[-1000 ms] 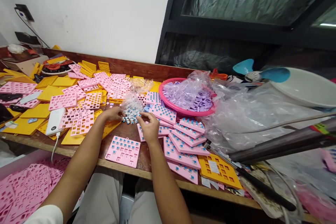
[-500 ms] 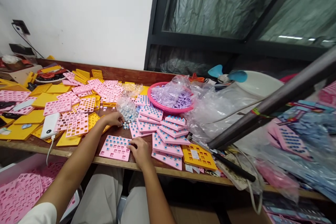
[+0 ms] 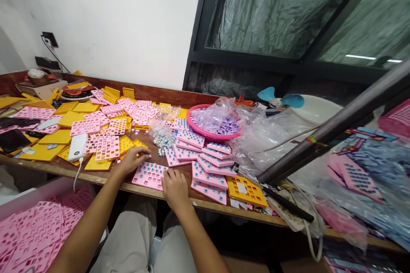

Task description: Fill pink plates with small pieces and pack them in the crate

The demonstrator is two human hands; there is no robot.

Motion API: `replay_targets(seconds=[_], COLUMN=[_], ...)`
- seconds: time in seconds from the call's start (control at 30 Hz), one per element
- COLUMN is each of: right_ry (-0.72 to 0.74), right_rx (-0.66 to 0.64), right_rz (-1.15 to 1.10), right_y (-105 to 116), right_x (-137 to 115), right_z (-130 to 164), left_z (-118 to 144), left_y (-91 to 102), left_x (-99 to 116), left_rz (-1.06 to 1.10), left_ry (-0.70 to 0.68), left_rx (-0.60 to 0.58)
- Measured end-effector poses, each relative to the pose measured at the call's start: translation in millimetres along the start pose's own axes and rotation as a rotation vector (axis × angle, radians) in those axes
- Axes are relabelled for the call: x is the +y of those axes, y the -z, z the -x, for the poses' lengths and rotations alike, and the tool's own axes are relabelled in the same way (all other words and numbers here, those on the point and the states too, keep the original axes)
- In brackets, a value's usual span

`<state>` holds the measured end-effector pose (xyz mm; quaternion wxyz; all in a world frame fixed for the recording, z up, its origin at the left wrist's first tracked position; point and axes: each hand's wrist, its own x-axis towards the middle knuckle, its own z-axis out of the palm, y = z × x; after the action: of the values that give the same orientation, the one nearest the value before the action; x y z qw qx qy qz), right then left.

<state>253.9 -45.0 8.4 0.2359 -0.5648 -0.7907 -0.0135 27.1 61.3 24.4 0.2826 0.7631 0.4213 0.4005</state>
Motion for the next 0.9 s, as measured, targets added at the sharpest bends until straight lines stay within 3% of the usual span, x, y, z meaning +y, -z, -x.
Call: replay_targets(seconds=[0.1, 0.23, 0.4, 0.53, 0.67, 0.8, 0.9], right_ry=[0.063, 0.065, -0.025, -0.055, 0.002, 0.029, -0.037], right_rx=[-0.049, -0.059, -0.087, -0.131, -0.09, 0.014, 0.002], right_rz=[0.013, -0.07, -0.048, -0.067, -0.204, -0.642, -0.848], right_y=[6.5, 8.7, -12.1, -28.4, -27.4, -16.2, -11.6], right_x=[2.4, 10.9, 10.0, 7.5, 11.8, 15.6, 13.5], right_z=[-5.2, -42.4, -103.2, -125.4, -119.3, -89.4, -59.1], left_z=[34.9, 63.4, 67.9, 67.1, 66.4, 64.9, 65.2], left_y=[-7.7, -17.6, -16.8, -16.4, -18.2, -19.6, -20.7], left_x=[7.9, 11.5, 10.7, 10.5, 10.1, 7.7, 6.3], left_rz=[0.036, -0.014, -0.066, -0.058, -0.087, -0.105, -0.143], left_ry=[-0.033, -0.079, -0.085, -0.071, -0.085, -0.138, -0.152], left_rx=[0.002, -0.023, -0.028, 0.004, 0.013, -0.01, -0.011])
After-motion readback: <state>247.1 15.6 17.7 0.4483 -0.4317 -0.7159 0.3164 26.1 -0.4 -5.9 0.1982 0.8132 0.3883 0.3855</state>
